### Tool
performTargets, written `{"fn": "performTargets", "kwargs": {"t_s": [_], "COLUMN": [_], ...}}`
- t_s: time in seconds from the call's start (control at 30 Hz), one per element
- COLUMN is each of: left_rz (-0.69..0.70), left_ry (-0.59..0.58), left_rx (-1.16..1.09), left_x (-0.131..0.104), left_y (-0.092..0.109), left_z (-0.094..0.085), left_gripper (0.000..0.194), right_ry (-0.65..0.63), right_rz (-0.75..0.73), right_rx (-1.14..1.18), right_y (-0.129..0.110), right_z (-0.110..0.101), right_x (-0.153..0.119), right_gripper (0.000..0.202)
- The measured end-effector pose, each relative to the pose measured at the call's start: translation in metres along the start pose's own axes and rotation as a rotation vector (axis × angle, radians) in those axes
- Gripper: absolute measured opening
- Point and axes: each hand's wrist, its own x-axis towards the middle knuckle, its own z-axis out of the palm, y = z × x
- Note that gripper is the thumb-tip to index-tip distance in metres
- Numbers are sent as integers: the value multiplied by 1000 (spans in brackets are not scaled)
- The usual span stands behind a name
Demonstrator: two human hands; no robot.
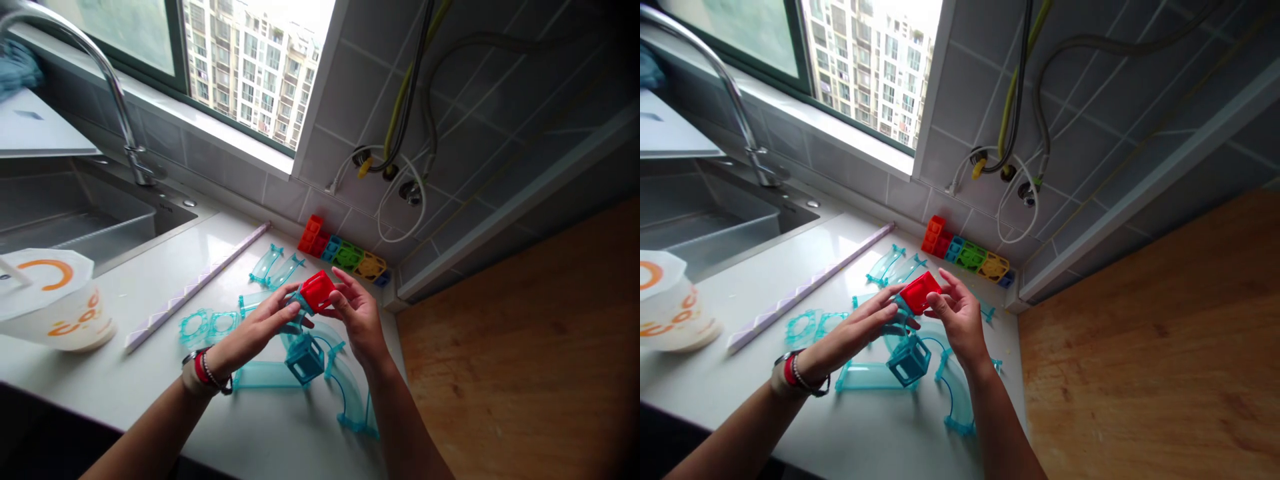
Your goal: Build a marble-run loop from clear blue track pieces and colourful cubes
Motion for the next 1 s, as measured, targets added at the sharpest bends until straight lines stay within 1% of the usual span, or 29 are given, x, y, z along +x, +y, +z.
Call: {"fn": "performTargets", "kwargs": {"t_s": [0.07, 0.1, 0.13, 0.2, 0.27, 0.33, 0.4, 0.47, 0.57, 0.63, 0.7, 0.77, 0.83, 0.9, 1.0], "left_rz": [60, 96, 129, 164, 168, 166, 163, 156, 165, 202, 248, 274, 277, 276, 285], "left_ry": [-18, -8, 15, 67, 120, 188, 263, 320, 373, 409, 457, 478, 456, 422, 417], "left_rx": [15, 39, 64, 91, 85, 42, -48, -185, -367, -413, -412, -395, -366, -340, -355], "left_x": [-1, -1, -2, -2, -2, -2, -2, -2, -5, -8, -11, -15, -18, -20, -22], "left_y": [1, 2, 3, 5, 6, 8, 11, 15, 25, 32, 37, 41, 43, 45, 48], "left_z": [-1, -2, -3, -5, -9, -14, -20, -27, -37, -44, -49, -52, -54, -55, -60], "left_gripper": [63, 65, 64, 55, 49, 47, 46, 45, 46, 45, 40, 35, 34, 35, 36], "right_ry": [-46, -85, -127, -183, -176, -109, 1, 153, 373, 445, 418, 319, 203, 125, 28], "right_rz": [-33, -48, -64, -111, -178, -223, -210, -182, -157, -126, -83, -35, 13, 41, 20], "right_rx": [-46, -75, -106, -174, -241, -278, -262, -195, -43, 21, -72, -270, -448, -575, -819], "right_y": [-6, -9, -11, -15, -18, -18, -18, -17, -15, -11, -5, 4, 15, 25, 36], "right_z": [3, 5, 8, 12, 16, 15, 10, 2, -13, -20, -23, -21, -14, -5, 8], "right_x": [1, 1, 0, 0, 1, 6, 13, 24, 40, 49, 58, 67, 77, 89, 103], "right_gripper": [63, 64, 65, 66, 62, 54, 45, 37, 30, 30, 34, 40, 44, 40, 23]}}
